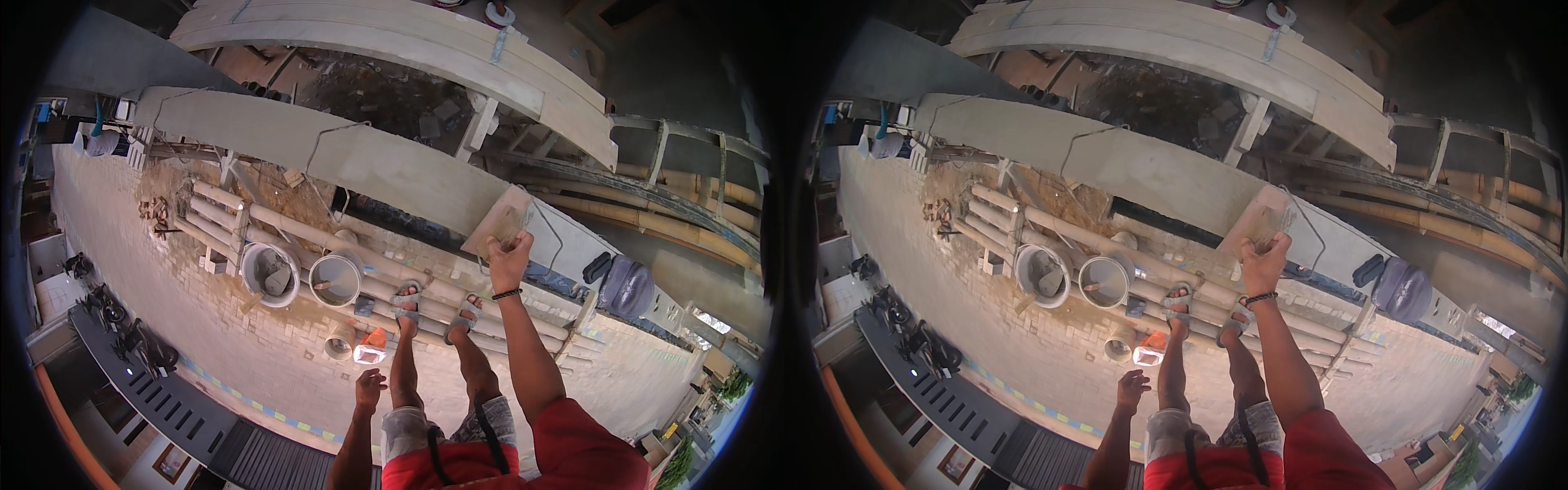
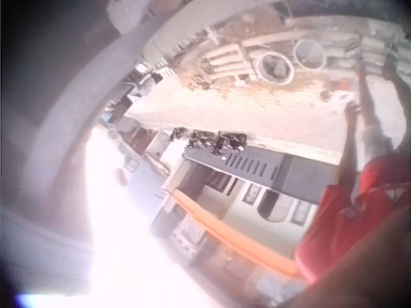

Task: The person applies plaster to a curved wall section using a trowel and a brush. They repeatedly scoop plaster from a bucket, spread it on the surface, and smooth it with the trowel while standing on scaffolding.

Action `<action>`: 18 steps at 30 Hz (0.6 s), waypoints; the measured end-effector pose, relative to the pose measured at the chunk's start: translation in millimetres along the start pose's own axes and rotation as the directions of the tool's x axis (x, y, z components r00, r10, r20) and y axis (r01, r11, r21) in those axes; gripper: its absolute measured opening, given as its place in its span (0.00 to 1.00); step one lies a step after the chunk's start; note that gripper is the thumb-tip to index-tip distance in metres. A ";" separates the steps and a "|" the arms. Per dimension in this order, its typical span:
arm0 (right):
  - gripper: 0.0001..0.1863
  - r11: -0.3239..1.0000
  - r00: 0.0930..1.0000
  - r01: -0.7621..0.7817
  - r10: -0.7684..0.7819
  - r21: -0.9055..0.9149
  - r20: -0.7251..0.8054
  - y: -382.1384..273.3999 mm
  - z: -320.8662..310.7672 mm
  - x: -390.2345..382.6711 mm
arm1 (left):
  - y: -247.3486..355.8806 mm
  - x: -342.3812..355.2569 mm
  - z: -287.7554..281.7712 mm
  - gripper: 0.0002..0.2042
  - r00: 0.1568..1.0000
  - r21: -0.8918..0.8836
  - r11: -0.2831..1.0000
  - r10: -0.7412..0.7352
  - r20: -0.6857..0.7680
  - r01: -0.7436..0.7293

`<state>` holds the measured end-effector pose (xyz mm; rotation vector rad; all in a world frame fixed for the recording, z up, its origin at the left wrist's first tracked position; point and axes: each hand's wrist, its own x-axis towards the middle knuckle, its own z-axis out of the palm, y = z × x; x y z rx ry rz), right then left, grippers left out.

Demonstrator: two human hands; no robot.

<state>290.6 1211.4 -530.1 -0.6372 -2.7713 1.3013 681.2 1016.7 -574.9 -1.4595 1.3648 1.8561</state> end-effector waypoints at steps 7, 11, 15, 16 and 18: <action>0.30 0.974 0.994 0.013 0.012 0.225 -0.108 5.5 31.5 -35.6 | 135.7 25.2 54.8 0.16 0.956 -0.076 0.967 0.252 0.153 -0.242; 0.30 0.991 0.982 0.019 0.005 0.129 -0.187 -5.0 48.8 -19.0 | 213.5 38.7 86.5 0.15 0.900 -0.054 0.920 0.392 0.191 -0.389; 0.30 1.000 0.982 0.007 -0.006 0.002 -0.187 -10.7 59.2 -23.1 | 206.5 38.7 92.5 0.15 0.915 -0.038 0.940 0.339 0.219 -0.339; 0.30 1.000 0.984 -0.001 -0.002 -0.012 -0.180 -14.1 62.7 -28.7 | 188.6 39.0 85.4 0.15 0.928 -0.046 0.956 0.291 0.232 -0.289; 0.29 0.999 0.991 0.004 -0.011 -0.053 -0.134 -7.8 63.9 -38.4 | 161.6 31.8 77.5 0.14 0.931 -0.042 0.971 0.237 0.277 -0.234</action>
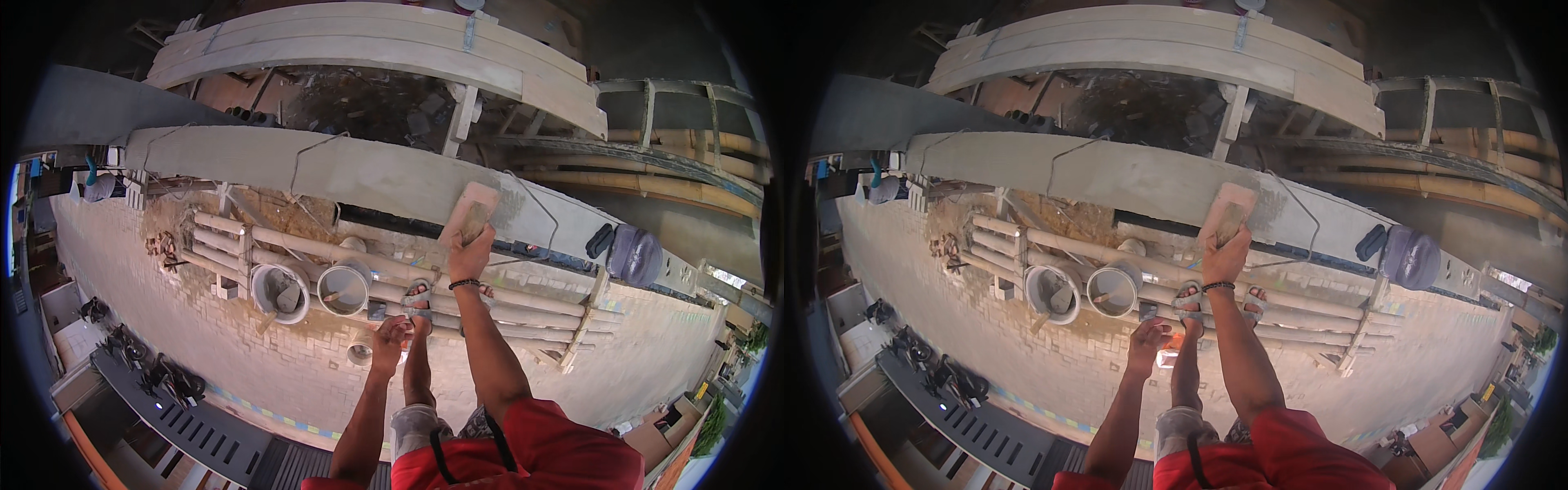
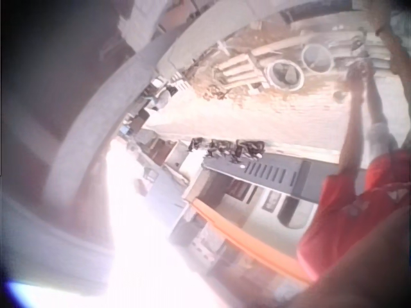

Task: The person applies plaster to a curved wall section using a trowel and a brush. They repeatedly scoop plaster from a bucket, spread it on the surface, and smooth it with the trowel while standing on scaffolding.

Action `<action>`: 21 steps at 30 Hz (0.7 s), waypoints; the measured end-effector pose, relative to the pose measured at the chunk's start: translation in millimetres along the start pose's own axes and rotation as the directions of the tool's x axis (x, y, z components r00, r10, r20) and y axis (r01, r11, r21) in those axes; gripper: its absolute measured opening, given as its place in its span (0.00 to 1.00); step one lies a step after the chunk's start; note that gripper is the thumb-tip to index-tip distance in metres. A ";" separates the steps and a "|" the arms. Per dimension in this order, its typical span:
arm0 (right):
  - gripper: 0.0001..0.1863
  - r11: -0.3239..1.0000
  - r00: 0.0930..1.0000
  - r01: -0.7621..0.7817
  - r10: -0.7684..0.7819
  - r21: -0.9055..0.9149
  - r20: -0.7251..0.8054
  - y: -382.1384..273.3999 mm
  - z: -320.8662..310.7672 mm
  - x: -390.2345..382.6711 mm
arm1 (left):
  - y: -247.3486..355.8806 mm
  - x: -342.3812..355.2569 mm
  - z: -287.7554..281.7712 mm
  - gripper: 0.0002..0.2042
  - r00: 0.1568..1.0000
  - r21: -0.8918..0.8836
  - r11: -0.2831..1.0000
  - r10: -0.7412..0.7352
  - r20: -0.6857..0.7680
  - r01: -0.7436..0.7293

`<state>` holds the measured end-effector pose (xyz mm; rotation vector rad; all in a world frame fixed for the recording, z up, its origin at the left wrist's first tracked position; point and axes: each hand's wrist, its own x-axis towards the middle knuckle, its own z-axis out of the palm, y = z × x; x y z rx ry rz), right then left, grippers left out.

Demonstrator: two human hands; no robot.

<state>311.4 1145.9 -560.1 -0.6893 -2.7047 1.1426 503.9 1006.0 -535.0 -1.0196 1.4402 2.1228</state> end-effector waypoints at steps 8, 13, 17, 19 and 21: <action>0.30 0.995 0.963 0.013 0.014 -0.096 0.271 36.0 -31.8 -86.7 | -81.2 -40.1 -51.1 0.12 0.979 0.179 0.963 -0.186 -0.087 0.199; 0.25 0.988 0.967 -0.155 0.157 -0.026 0.200 20.2 -62.8 -90.1 | -89.2 -50.2 -72.6 0.12 0.969 0.122 0.969 -0.195 -0.154 0.214; 0.25 0.937 0.977 -0.215 0.207 0.274 0.059 38.4 -40.4 -55.3 | -94.0 -46.7 -80.6 0.12 0.975 -0.029 0.980 -0.201 -0.098 0.199; 0.25 0.947 0.975 -0.219 0.220 0.235 0.022 30.3 -22.2 -35.4 | -89.2 -45.0 -79.2 0.11 0.970 -0.072 0.972 -0.227 -0.083 0.222; 0.26 0.951 0.972 -0.226 0.234 0.210 -0.015 17.0 -4.8 -20.0 | -83.1 -45.2 -72.2 0.11 0.971 0.007 0.976 -0.216 -0.100 0.218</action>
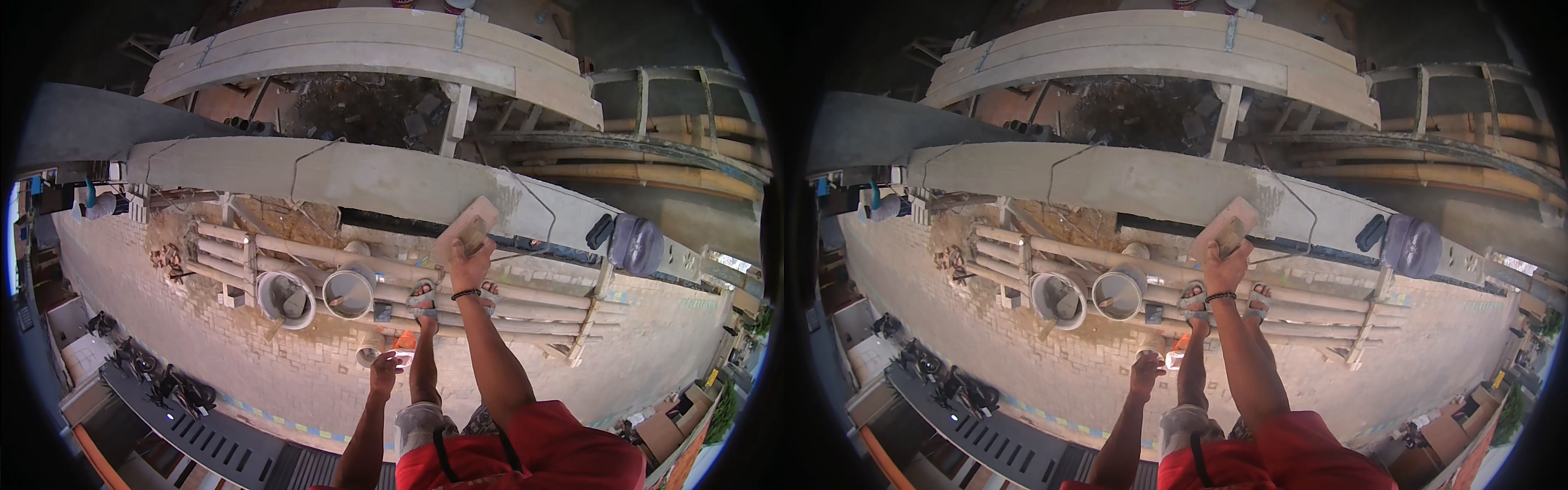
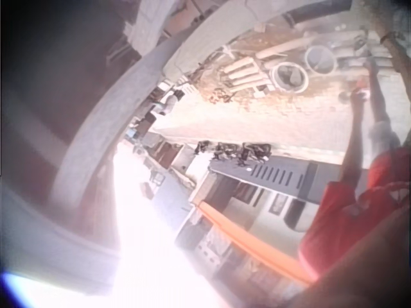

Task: The person applies plaster to a curved wall section using a trowel and a brush. They repeatedly scoop plaster from a bucket, spread it on the surface, and smooth it with the trowel while standing on scaffolding.

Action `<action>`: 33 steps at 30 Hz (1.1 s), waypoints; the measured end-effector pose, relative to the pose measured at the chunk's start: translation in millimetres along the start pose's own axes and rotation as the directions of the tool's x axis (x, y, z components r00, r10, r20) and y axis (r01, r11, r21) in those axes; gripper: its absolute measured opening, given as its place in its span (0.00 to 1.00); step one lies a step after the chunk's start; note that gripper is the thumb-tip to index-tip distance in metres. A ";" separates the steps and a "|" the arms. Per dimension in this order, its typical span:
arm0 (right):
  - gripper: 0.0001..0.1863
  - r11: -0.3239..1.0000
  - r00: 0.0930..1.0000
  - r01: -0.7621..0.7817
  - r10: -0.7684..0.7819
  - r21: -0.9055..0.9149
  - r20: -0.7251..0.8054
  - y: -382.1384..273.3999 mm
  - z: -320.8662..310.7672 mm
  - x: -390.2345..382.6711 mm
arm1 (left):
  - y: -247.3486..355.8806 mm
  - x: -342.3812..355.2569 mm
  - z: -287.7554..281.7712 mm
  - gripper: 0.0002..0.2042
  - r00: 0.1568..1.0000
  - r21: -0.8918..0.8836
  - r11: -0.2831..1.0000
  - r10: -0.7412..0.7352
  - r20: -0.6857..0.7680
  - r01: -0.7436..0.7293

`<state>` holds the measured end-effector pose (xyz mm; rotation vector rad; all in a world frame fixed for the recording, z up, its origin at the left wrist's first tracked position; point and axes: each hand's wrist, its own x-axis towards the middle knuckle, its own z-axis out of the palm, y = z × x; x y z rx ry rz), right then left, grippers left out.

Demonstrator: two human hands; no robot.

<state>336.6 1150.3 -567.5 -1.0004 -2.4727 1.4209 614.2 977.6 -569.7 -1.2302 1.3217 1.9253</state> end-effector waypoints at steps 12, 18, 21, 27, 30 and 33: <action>0.27 0.952 0.927 0.203 -0.112 -0.230 0.357 -89.2 76.5 3.0 | -2.3 -5.7 -8.5 0.11 0.999 0.040 0.999 0.004 -0.032 -0.003; 0.26 0.928 0.872 0.366 -0.318 -0.065 0.374 -72.9 44.1 -44.1 | 4.9 -6.3 -14.8 0.12 0.998 0.056 0.998 0.034 -0.046 -0.031; 0.25 0.993 0.979 0.121 -0.118 -0.009 0.167 -59.4 -6.6 -0.5 | 3.3 -9.2 -17.5 0.12 0.997 0.016 0.999 0.046 -0.060 -0.045; 0.24 0.909 0.981 0.187 -0.156 -0.372 0.114 -38.6 -8.3 66.0 | -11.0 -7.6 -22.3 0.13 0.998 0.004 1.000 -0.006 -0.061 0.006; 0.24 0.877 0.959 0.283 -0.256 -0.388 0.119 -55.7 39.4 57.3 | -14.1 -8.9 -23.9 0.13 0.998 0.007 1.000 -0.007 -0.060 0.008; 0.25 0.910 0.944 0.286 -0.214 -0.300 0.249 -88.0 79.7 36.8 | -14.2 -5.6 -25.3 0.12 0.998 0.015 1.000 0.009 -0.054 -0.008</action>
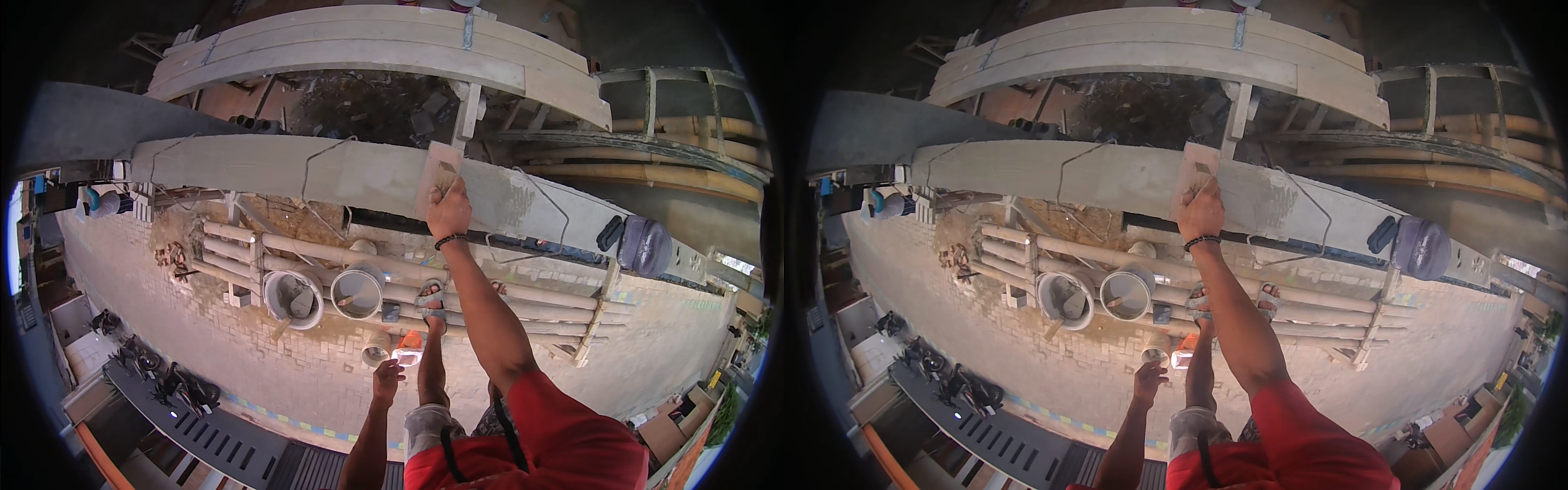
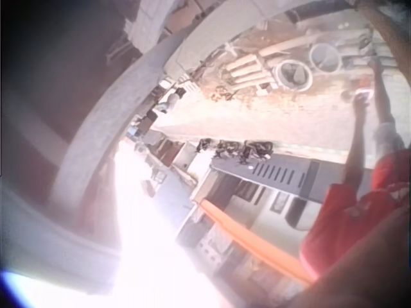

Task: The person applies plaster to a curved wall section using a trowel and a brush. They repeatedly scoop plaster from a bucket, spread it on the surface, and smooth it with the trowel while standing on scaffolding.

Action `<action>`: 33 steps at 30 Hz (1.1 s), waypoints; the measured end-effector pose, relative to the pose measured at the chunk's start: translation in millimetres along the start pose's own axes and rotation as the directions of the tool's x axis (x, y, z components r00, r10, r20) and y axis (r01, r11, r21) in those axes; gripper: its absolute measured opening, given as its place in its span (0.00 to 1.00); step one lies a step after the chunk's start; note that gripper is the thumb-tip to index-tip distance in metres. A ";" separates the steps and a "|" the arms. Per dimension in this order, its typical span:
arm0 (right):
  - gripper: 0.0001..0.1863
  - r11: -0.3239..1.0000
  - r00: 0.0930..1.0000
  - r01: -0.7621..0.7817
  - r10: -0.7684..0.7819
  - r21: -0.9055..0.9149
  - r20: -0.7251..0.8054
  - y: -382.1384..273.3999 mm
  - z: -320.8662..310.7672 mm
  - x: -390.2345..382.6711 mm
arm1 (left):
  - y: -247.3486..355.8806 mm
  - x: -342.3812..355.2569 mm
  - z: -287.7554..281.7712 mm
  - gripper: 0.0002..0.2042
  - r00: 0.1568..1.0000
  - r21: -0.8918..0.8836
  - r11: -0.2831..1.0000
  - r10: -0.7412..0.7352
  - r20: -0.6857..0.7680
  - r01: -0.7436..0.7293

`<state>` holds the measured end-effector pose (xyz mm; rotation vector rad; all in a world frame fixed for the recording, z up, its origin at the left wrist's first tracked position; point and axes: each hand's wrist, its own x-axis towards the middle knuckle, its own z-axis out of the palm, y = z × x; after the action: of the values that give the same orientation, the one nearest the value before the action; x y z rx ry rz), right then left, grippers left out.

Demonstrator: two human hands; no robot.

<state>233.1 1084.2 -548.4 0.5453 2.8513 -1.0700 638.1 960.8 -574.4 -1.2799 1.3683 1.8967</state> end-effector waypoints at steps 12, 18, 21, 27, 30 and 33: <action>0.19 0.873 0.992 -0.120 0.116 0.472 0.037 53.3 -64.2 -31.6 | 13.6 3.4 12.5 0.13 1.000 0.006 1.000 0.028 -0.007 -0.028; 0.24 0.994 0.999 0.018 -0.013 -0.109 0.044 58.2 -114.5 -0.5 | -6.8 3.2 4.2 0.12 0.999 0.046 0.999 -0.012 -0.036 0.014; 0.25 0.976 0.998 0.042 -0.030 -0.215 0.062 43.1 -106.9 17.1 | -11.0 1.4 4.8 0.12 0.999 0.035 0.999 -0.008 -0.037 0.009; 0.25 0.951 0.989 0.029 0.017 -0.308 0.144 35.7 -80.1 46.0 | -13.2 -3.0 5.6 0.13 1.000 0.016 1.000 -0.008 -0.029 0.009; 0.25 0.957 0.991 0.035 0.003 -0.289 0.132 26.9 -58.2 68.2 | -12.0 -4.6 3.9 0.15 0.998 0.026 1.000 -0.014 -0.054 0.015; 0.24 0.953 0.983 0.013 0.043 -0.304 0.178 7.5 -43.2 111.6 | -10.1 -6.8 -0.3 0.17 0.998 0.022 1.000 0.000 -0.061 0.001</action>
<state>134.5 1151.7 -538.8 0.4196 2.7653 -0.6208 649.3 965.5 -573.2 -1.3373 1.4159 1.8507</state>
